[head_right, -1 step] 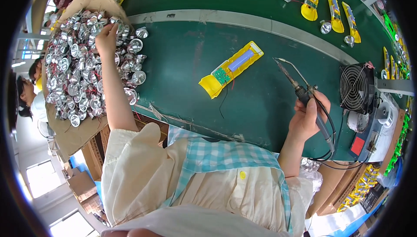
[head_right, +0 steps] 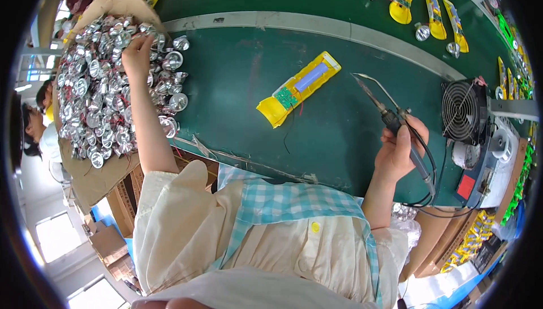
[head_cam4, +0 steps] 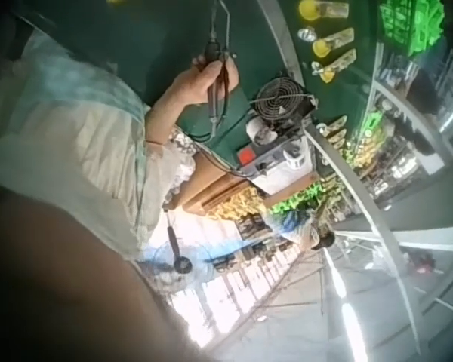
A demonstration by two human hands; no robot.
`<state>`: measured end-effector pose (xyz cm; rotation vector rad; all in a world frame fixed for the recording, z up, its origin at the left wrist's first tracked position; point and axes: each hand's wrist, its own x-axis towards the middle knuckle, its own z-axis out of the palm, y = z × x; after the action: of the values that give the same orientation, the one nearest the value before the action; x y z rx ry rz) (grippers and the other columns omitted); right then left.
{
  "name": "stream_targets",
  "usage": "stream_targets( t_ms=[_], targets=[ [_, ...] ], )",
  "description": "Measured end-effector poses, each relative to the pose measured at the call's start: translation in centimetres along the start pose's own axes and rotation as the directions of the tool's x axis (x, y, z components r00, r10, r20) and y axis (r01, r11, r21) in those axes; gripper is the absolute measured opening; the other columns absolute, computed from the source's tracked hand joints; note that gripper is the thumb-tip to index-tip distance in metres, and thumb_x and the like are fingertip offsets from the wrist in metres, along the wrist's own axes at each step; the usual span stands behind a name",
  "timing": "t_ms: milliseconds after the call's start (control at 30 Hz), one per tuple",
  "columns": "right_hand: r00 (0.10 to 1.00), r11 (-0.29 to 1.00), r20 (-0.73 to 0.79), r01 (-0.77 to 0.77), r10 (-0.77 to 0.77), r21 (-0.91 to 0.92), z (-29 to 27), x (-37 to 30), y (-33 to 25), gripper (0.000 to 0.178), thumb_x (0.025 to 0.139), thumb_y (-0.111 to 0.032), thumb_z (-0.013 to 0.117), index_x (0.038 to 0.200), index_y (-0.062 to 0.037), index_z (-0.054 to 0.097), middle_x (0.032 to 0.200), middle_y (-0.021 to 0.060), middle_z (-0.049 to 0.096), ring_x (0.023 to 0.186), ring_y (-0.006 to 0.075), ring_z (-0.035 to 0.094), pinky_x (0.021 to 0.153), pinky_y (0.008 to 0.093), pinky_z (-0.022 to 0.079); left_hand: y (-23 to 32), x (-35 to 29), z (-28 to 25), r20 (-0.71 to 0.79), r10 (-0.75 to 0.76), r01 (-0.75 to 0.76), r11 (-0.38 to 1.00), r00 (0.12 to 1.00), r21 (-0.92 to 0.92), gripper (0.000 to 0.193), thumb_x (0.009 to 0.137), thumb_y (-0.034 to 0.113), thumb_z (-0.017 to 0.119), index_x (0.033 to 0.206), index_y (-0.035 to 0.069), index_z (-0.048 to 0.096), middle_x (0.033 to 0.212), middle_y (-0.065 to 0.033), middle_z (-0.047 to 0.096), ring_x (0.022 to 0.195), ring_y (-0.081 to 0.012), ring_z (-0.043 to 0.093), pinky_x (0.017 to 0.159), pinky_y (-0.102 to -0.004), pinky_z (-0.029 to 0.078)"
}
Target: Soldering components onto circuit boards and assembling flashlight units on an assembly line.
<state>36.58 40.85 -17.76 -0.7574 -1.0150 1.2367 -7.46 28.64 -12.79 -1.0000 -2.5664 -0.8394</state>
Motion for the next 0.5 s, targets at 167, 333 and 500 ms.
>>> stream_targets(
  t_ms=[167, 333, 500],
  targets=[
    [0.966, 0.993, 0.239, -0.111, 0.102, 0.027, 2.2, -1.8, -0.3, 0.019, 0.071, 0.0, 0.05, 0.09, 0.0017, 0.047, 0.078, 0.0134, 0.052, 0.054, 0.0162, 0.054, 0.047, 0.0247, 0.048, 7.1, -8.3, 0.9, 0.267, 0.172, -0.107, 0.965, 0.948, -0.241, 0.014, 0.065, 0.008, 0.064, 0.075, 0.001, 0.058, 0.065, -0.0058, 0.056, 0.057, -0.0077, 0.052, 0.053, -0.0199, 0.04],
    [0.886, 0.968, 0.397, -0.188, 0.239, -0.164, 3.7, -3.0, -0.5, 0.019, 0.069, 0.001, 0.055, 0.087, 0.0004, 0.05, 0.079, 0.0103, 0.054, 0.06, 0.0136, 0.055, 0.055, 0.0228, 0.048, 12.2, -13.4, 2.4, 0.297, 0.478, -0.34, 0.845, 0.827, -0.413, 0.007, 0.059, 0.003, 0.062, 0.066, 0.003, 0.059, 0.06, -0.0064, 0.054, 0.063, -0.0225, 0.049, 0.054, -0.0306, 0.04],
    [0.892, 0.934, 0.323, -0.232, 0.316, -0.272, 3.8, -3.2, 0.7, 0.02, 0.068, 0.0, 0.053, 0.087, 0.0014, 0.048, 0.072, 0.0102, 0.052, 0.053, 0.0141, 0.053, 0.048, 0.022, 0.047, 12.9, -15.2, 3.3, 0.333, 0.47, -0.303, 0.843, 0.817, -0.445, 0.007, 0.059, 0.001, 0.061, 0.065, 0.003, 0.057, 0.066, -0.0055, 0.053, 0.071, -0.0233, 0.046, 0.059, -0.0302, 0.038]
  ],
)
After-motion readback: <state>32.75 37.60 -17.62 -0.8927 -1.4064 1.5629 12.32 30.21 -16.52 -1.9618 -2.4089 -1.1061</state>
